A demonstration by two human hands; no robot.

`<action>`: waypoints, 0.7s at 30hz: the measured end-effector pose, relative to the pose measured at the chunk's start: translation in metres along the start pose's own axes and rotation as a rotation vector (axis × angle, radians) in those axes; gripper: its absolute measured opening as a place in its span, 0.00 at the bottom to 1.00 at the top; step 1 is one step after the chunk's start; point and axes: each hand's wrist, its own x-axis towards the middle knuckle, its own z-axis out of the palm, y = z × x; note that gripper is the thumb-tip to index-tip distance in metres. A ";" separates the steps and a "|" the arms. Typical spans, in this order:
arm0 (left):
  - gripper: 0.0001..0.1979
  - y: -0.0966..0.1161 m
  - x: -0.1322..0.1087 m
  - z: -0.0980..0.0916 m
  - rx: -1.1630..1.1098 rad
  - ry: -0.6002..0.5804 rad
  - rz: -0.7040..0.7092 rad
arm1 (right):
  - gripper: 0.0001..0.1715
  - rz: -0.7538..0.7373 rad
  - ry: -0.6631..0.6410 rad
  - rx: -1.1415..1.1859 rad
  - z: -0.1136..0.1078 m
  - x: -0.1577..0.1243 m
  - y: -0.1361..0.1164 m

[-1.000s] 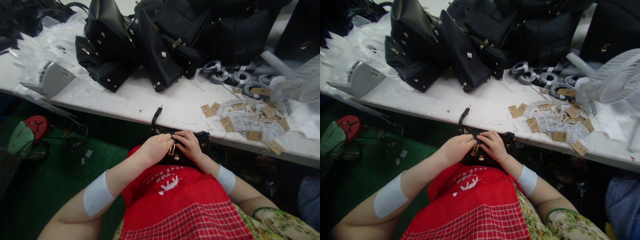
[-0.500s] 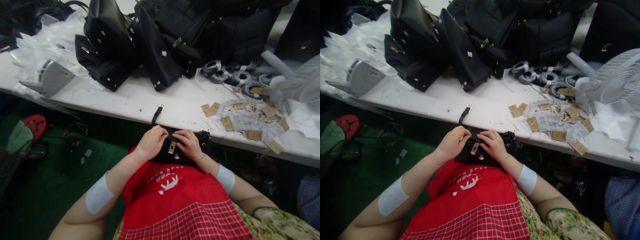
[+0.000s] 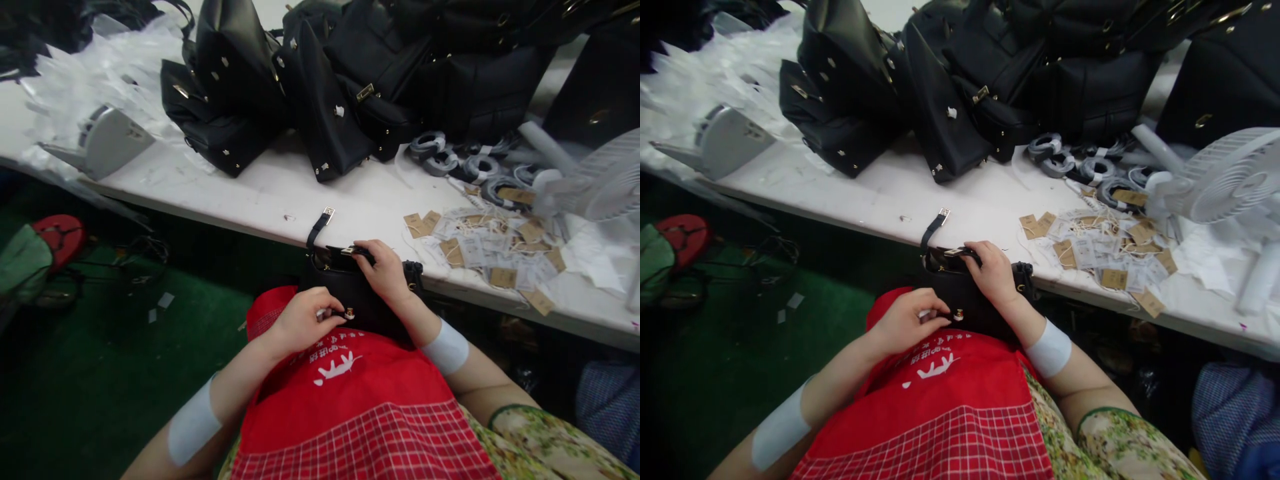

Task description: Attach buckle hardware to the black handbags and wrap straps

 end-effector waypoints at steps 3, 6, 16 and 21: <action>0.06 -0.003 0.001 0.015 0.149 -0.074 0.029 | 0.12 0.003 0.001 0.025 0.001 -0.002 0.003; 0.05 -0.009 0.006 0.021 0.247 -0.096 0.035 | 0.12 0.003 -0.008 0.017 0.001 -0.003 0.002; 0.08 -0.014 0.012 0.024 0.224 -0.133 0.038 | 0.13 0.010 -0.041 -0.007 -0.002 -0.005 -0.004; 0.05 -0.011 0.008 0.022 -0.033 -0.163 0.014 | 0.13 0.006 -0.042 0.000 -0.002 -0.005 -0.004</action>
